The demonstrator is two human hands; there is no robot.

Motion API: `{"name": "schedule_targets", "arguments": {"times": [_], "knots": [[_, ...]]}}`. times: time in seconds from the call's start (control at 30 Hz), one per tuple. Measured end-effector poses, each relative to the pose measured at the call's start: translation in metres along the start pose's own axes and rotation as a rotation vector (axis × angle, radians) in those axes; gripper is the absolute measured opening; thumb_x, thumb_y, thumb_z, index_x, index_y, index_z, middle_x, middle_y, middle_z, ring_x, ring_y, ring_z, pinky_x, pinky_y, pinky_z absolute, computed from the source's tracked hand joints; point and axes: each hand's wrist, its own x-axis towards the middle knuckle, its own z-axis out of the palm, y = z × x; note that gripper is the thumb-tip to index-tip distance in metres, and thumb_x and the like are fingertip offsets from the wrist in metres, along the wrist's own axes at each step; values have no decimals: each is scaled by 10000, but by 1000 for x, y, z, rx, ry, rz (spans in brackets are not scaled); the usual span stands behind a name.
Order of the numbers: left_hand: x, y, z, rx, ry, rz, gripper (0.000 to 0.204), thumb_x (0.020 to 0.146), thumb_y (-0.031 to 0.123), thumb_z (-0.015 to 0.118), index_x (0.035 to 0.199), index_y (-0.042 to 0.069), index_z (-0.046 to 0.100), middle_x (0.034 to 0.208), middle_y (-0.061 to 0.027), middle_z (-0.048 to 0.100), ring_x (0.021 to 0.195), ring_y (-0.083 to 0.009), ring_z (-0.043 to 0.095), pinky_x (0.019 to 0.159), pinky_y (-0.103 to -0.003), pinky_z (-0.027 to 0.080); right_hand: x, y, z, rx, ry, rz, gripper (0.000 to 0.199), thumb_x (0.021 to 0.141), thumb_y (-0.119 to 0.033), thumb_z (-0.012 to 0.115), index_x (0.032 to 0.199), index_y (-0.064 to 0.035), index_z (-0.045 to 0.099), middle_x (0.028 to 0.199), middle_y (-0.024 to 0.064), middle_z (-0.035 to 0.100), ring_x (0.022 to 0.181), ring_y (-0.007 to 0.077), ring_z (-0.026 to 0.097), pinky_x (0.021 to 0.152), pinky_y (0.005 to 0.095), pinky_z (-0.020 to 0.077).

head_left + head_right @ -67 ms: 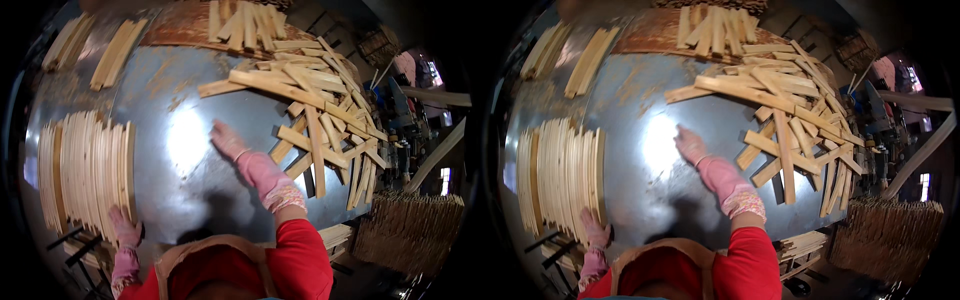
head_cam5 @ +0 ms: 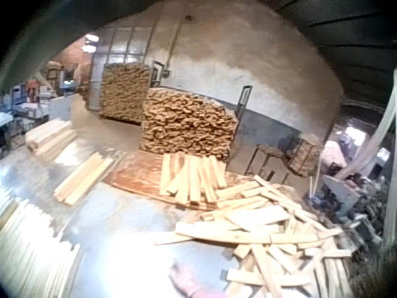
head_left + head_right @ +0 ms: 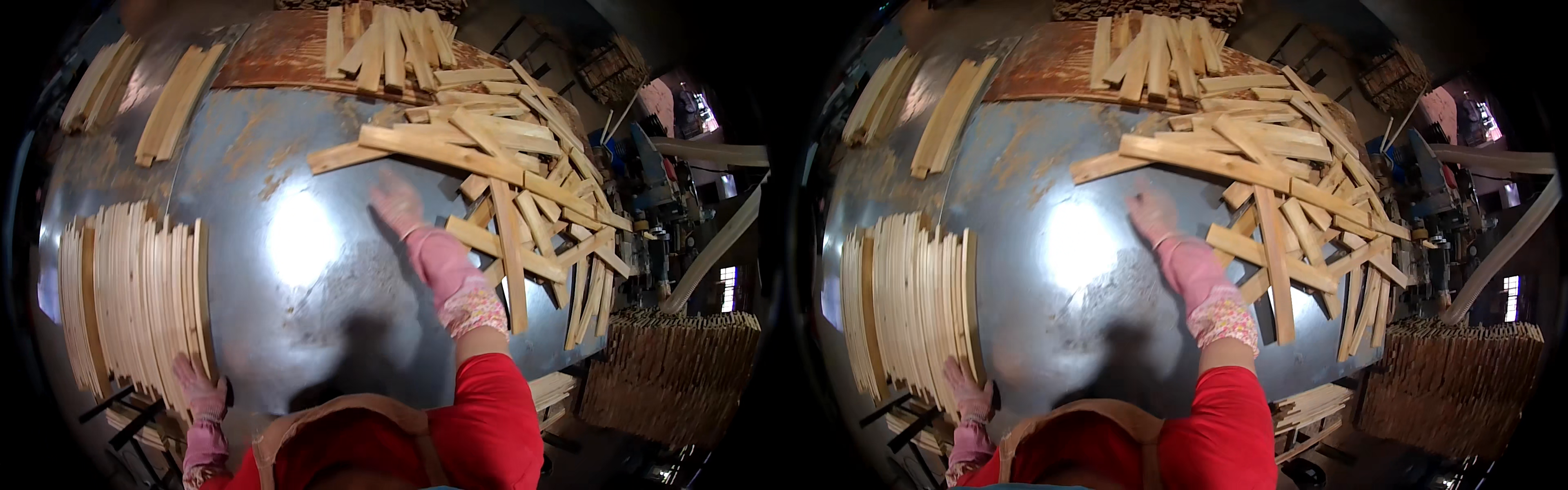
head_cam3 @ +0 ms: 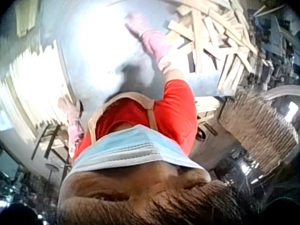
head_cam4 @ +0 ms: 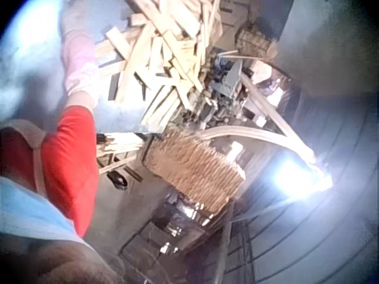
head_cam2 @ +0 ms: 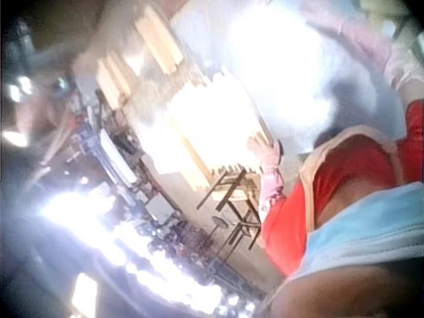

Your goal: The person repeatedly picks up thin wooden strips from a pile on a metal table and places them into a neat stack. The person handles the strips one at a time or in small groups, aligning them as they build the stack.

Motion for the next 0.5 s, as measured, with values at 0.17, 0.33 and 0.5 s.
{"name": "schedule_targets", "arguments": {"times": [0.17, 0.33, 0.5], "knots": [[10, -9, 33, 85, 156, -9, 1150, 861, 269, 826, 1742, 99, 107, 1790, -273, 92, 1651, -488, 77, 1361, -526, 94, 148, 83, -82, -244, 116, -10, 579, 990, -442, 627, 1445, -84, 605, 1306, 211, 719, 1256, 399, 647, 1074, 506, 510], [11, -14, 37, 135, 194, 67, 1195, 824, 195, 818, 1744, 106, 61, 1782, -292, 86, 1638, -518, 106, 1342, -572, 134, 258, 123, -76, -505, -47, -35, 694, 996, -579, 562, 1503, -105, 554, 1433, 195, 657, 1360, 376, 588, 1120, 466, 480], [1, -5, 30, 137, 230, 99, 1195, 804, 160, 806, 1744, 102, 70, 1773, -289, 114, 1625, -521, 155, 1322, -616, 178, 294, 161, -56, -558, -53, -36, 664, 1022, -626, 483, 1294, -82, 749, 1328, 184, 722, 1266, 371, 646, 1078, 511, 495]]}}
